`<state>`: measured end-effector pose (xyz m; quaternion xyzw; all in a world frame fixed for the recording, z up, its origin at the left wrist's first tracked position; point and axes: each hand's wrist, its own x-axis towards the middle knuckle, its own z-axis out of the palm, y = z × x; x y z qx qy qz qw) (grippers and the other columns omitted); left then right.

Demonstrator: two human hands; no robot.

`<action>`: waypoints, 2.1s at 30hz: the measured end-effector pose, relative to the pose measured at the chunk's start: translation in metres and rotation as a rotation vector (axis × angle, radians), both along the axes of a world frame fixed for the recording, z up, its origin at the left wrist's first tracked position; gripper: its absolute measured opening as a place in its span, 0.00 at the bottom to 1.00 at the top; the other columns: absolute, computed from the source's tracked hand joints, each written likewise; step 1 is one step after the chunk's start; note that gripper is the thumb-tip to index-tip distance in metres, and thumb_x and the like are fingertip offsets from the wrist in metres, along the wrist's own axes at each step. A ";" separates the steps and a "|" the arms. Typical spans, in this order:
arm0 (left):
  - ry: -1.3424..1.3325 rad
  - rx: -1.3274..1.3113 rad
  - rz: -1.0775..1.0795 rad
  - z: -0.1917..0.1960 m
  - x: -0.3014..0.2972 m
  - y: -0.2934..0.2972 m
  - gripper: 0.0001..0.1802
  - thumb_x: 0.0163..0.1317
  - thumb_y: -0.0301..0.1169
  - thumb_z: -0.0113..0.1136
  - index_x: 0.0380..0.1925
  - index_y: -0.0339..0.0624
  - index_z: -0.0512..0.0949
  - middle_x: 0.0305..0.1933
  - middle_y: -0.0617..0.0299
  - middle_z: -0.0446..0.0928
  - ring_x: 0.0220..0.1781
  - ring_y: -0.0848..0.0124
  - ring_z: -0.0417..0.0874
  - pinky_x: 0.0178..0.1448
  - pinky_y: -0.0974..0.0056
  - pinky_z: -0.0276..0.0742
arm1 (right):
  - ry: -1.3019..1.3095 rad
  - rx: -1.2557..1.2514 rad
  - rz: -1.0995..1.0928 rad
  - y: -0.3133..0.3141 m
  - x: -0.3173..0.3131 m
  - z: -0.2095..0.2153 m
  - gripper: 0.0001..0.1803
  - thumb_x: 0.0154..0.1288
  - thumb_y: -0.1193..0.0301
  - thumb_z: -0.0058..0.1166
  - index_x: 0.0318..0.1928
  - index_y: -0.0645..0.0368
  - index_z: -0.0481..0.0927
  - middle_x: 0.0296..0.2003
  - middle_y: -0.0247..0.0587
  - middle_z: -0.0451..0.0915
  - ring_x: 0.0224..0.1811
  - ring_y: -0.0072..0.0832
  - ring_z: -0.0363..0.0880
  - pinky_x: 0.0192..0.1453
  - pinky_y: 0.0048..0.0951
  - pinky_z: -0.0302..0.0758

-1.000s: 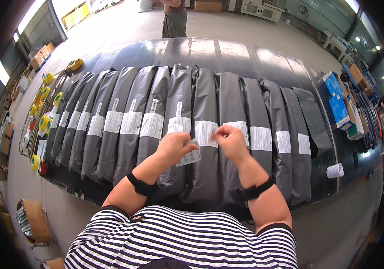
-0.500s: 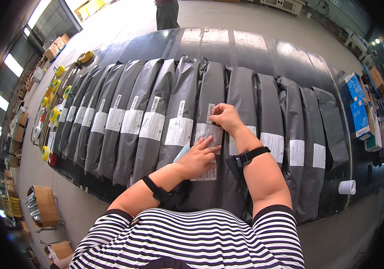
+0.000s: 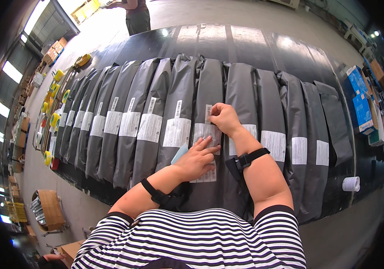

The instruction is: Applying labels to wrapped long cylindrical products and placing them into a cardboard box for shipping.

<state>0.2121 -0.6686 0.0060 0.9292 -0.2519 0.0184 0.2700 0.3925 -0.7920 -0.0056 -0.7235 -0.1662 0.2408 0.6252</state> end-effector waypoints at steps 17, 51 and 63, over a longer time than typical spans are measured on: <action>0.010 -0.015 0.005 -0.001 -0.002 0.001 0.13 0.61 0.36 0.66 0.31 0.38 0.77 0.71 0.53 0.69 0.80 0.43 0.53 0.81 0.39 0.49 | -0.496 -0.453 -0.244 0.021 0.005 0.008 0.30 0.48 0.66 0.76 0.47 0.62 0.72 0.40 0.50 0.82 0.42 0.46 0.83 0.48 0.43 0.78; 0.489 -0.188 0.443 0.085 0.001 -0.084 0.18 0.60 0.43 0.70 0.35 0.37 0.81 0.36 0.51 0.84 0.40 0.57 0.84 0.45 0.56 0.77 | -0.115 0.051 -0.096 -0.178 -0.108 0.074 0.03 0.65 0.76 0.61 0.38 0.62 0.81 0.30 0.29 0.81 0.32 0.15 0.75 0.39 0.21 0.72; 0.016 0.002 0.034 -0.004 0.028 -0.116 0.13 0.65 0.38 0.62 0.40 0.39 0.78 0.71 0.57 0.70 0.81 0.54 0.53 0.82 0.38 0.38 | -0.036 -0.041 0.057 -0.106 0.026 0.021 0.07 0.57 0.78 0.65 0.37 0.63 0.81 0.32 0.31 0.81 0.34 0.19 0.78 0.39 0.23 0.76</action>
